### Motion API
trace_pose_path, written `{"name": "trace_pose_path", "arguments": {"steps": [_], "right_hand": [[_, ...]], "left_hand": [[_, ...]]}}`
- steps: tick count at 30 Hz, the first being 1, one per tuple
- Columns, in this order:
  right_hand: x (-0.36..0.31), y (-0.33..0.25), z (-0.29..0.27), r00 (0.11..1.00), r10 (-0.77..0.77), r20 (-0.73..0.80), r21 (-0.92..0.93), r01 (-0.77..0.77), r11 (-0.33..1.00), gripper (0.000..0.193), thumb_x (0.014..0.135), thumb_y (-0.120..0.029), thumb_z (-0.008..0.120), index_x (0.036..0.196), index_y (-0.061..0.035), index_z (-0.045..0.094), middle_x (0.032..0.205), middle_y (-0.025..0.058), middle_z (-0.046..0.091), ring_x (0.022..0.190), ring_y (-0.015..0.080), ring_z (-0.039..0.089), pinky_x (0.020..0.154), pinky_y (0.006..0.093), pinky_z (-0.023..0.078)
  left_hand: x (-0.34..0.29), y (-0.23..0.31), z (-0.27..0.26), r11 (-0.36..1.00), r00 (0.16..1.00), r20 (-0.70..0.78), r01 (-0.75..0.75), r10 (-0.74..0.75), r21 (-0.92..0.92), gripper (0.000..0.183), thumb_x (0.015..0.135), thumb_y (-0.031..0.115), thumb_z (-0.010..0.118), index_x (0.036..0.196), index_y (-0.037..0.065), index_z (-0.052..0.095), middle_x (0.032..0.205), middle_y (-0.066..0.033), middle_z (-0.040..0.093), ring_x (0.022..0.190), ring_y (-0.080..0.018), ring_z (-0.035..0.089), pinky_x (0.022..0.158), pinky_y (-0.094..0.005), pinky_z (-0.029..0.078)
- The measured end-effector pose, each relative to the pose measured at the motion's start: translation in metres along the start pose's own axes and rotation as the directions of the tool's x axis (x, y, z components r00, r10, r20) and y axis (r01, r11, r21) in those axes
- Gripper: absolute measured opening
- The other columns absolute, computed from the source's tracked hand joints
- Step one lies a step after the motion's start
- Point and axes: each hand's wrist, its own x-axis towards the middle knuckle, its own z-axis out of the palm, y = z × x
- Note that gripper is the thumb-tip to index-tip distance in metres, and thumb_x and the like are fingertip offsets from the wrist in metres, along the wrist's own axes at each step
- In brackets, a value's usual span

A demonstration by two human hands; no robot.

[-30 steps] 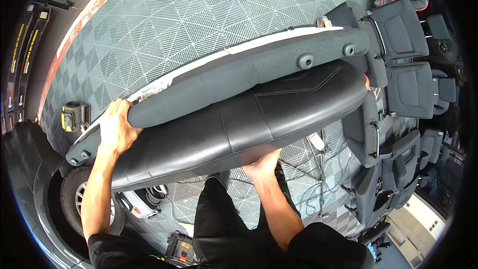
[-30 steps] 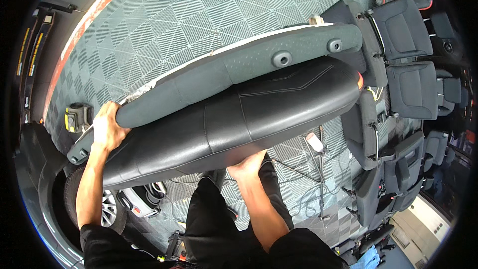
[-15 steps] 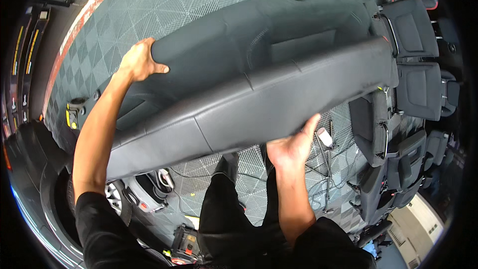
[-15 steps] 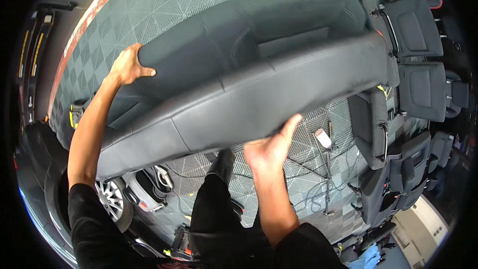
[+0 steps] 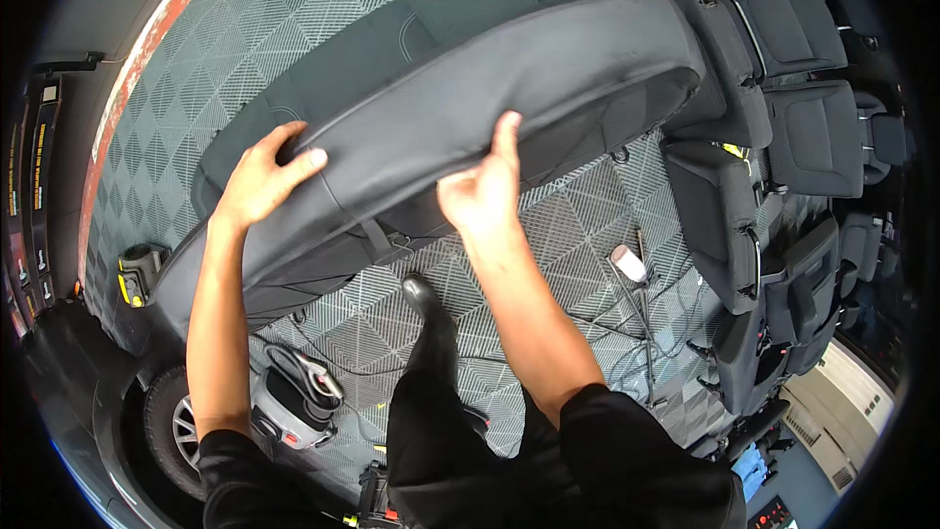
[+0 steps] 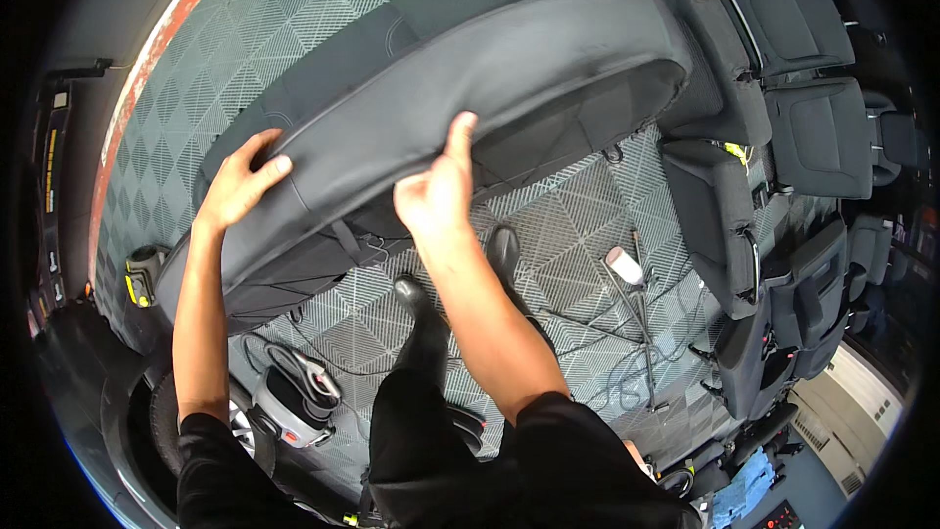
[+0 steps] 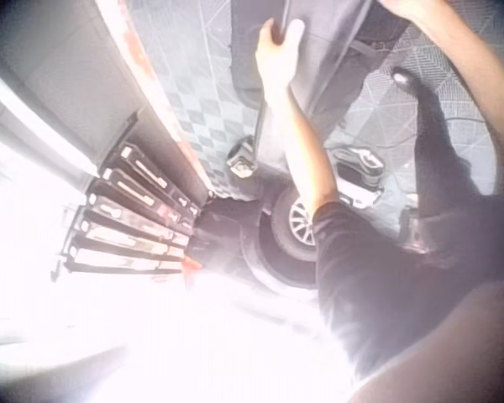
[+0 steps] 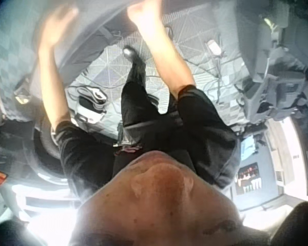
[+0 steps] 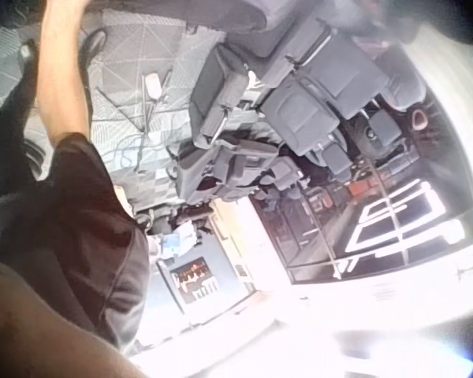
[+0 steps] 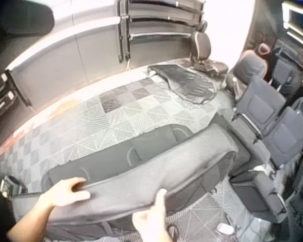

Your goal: The person removes the outer fabric cover from a car seat's foam base by unfastening elastic loops and then picks up a separate black seat cover.

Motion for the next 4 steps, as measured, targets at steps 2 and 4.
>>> {"name": "trace_pose_path", "arguments": {"steps": [2, 4], "right_hand": [[0.022, 0.005, 0.002, 0.999, 0.03, 0.015, -0.034, -0.03, 0.999, 0.056, 0.098, -0.05, 0.055, 0.138, -0.0104, 0.049, 0.139, 0.0016, 0.054, 0.125, 0.0125, 0.05, 0.11, 0.0283, 0.037], [0.036, 0.008, 0.024, 0.994, 0.107, 0.004, -0.092, -0.106, 0.99, 0.051, 0.1, -0.046, 0.054, 0.138, -0.0109, 0.049, 0.139, 0.0018, 0.054, 0.122, 0.0083, 0.052, 0.104, 0.0181, 0.04]], "left_hand": [[-0.002, 0.003, 0.014, 0.956, 0.98, -0.13, -0.111, 0.151, 0.272, 0.099, 0.076, 0.062, 0.072, 0.149, 0.004, 0.038, 0.148, -0.0208, 0.044, 0.138, -0.0366, 0.041, 0.115, -0.0452, 0.032], [0.009, -0.016, 0.013, 0.973, 0.952, -0.264, -0.1, 0.154, 0.209, 0.102, 0.075, 0.069, 0.069, 0.149, 0.005, 0.038, 0.149, -0.0213, 0.043, 0.143, -0.0349, 0.035, 0.12, -0.0452, 0.023]]}}
